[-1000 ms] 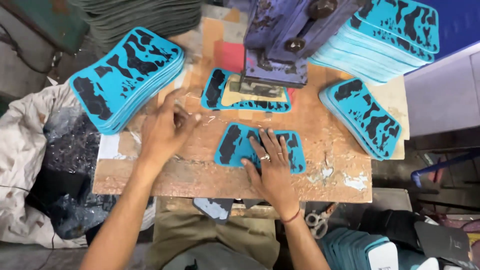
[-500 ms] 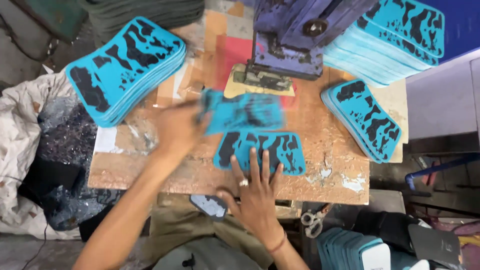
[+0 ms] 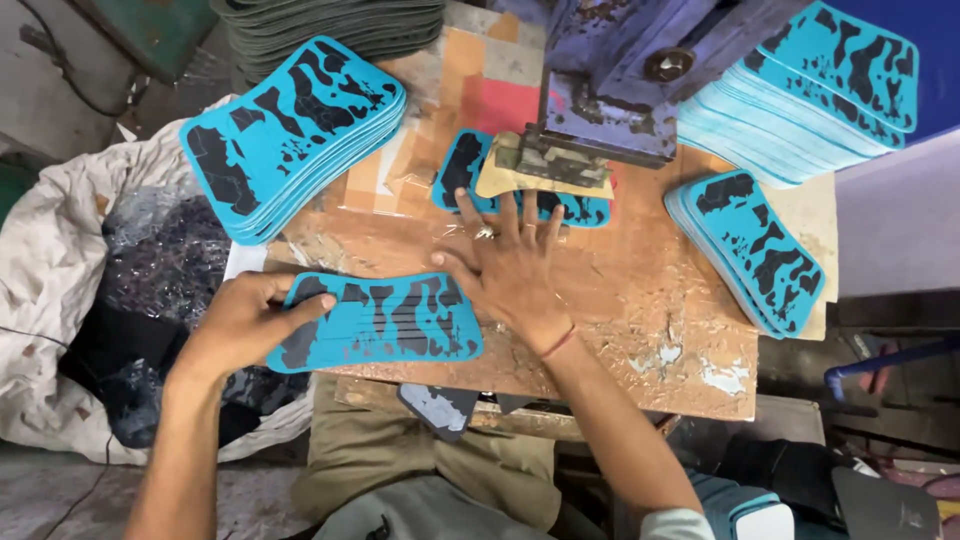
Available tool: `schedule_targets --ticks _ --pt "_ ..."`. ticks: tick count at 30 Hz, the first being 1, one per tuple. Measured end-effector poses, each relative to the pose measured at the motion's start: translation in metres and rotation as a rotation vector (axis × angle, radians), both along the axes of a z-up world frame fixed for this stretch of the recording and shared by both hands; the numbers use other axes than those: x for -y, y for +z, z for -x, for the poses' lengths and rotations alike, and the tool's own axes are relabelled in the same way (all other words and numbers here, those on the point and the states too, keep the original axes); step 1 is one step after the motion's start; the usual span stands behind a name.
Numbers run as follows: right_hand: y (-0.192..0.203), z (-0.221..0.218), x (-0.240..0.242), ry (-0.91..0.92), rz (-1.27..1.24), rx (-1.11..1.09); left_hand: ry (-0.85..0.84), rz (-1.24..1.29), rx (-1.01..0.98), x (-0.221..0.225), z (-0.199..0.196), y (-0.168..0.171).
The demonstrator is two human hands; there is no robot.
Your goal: Stamping and sorting blue patterned foam sheets using an industrial press machine on a production floor.
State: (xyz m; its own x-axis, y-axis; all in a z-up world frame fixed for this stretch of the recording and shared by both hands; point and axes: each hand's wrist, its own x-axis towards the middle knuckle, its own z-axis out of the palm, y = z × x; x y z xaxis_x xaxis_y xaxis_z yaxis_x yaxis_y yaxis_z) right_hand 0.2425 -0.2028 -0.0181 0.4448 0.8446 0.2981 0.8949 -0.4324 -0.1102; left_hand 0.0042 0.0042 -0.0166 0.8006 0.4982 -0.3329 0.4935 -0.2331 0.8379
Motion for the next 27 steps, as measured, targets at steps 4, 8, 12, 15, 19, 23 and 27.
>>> schedule_targets --ticks 4,8,12,15,19,23,27 --pt "0.009 0.013 -0.005 -0.062 0.041 -0.056 0.017 0.126 -0.037 -0.001 0.002 0.009" --pt "0.015 0.021 0.019 0.023 -0.023 -0.081 -0.038 0.075 -0.034 0.0 0.004 0.008" --pt "0.004 0.044 0.064 0.047 -0.033 -0.177 -0.027 -0.198 0.122 0.015 0.005 0.012" --pt "0.005 0.059 0.084 0.038 -0.056 -0.183 0.019 -0.226 -0.149 0.019 0.004 0.02" --pt "0.008 0.064 0.091 0.008 -0.091 -0.206 0.022 -0.234 -0.021 0.016 0.004 0.014" --pt "0.014 0.069 0.09 0.0 -0.089 -0.213 0.035 -0.281 -0.115 0.023 0.01 0.013" --pt "0.012 0.07 0.086 0.01 -0.115 -0.202 0.071 -0.216 0.517 0.005 0.01 -0.004"
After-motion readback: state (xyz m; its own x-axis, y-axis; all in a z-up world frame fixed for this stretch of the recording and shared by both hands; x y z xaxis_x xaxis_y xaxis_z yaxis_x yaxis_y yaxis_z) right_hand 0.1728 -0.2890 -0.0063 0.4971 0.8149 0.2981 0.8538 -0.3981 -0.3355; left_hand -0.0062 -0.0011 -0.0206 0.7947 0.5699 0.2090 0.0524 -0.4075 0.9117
